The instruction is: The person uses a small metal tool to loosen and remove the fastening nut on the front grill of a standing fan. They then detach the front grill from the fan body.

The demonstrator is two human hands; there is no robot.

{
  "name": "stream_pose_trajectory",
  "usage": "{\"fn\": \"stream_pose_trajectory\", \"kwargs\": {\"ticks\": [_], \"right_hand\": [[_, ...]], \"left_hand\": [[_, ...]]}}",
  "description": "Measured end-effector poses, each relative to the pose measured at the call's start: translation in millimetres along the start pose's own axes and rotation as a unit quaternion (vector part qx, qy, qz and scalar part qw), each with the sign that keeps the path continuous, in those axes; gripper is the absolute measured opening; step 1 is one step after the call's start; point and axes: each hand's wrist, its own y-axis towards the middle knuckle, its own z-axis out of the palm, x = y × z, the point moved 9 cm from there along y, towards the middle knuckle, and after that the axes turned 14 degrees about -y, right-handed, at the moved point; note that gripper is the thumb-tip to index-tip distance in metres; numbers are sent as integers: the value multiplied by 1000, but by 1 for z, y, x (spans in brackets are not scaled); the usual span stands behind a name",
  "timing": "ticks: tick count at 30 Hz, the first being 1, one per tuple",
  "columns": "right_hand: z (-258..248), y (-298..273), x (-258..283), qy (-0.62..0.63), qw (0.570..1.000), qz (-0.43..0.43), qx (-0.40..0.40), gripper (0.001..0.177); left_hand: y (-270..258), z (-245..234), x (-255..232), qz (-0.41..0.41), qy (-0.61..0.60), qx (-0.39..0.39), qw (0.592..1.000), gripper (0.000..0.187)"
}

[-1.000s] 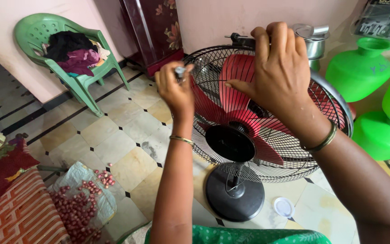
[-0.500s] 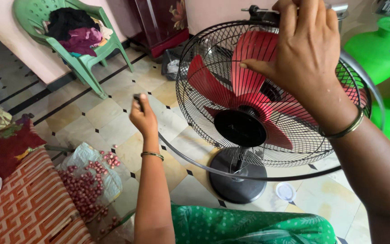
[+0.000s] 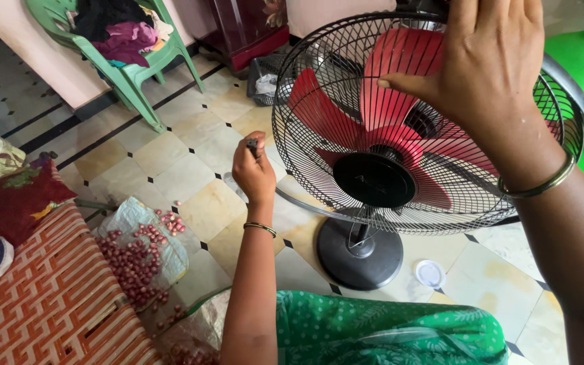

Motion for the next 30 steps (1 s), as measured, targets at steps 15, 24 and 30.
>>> {"fn": "stream_pose_trajectory", "kwargs": {"ticks": [15, 24, 30], "right_hand": [[-21, 6, -1, 70, 997, 39, 0, 93], [-20, 6, -3, 79, 996, 44, -2, 90], [-18, 7, -2, 61, 998, 31, -8, 92]], "left_hand": [[-29, 38, 41, -147, -55, 19, 987, 33], [-14, 24, 25, -58, 62, 0, 996, 14], [-8, 7, -29, 49, 108, 37, 992, 25]]}}
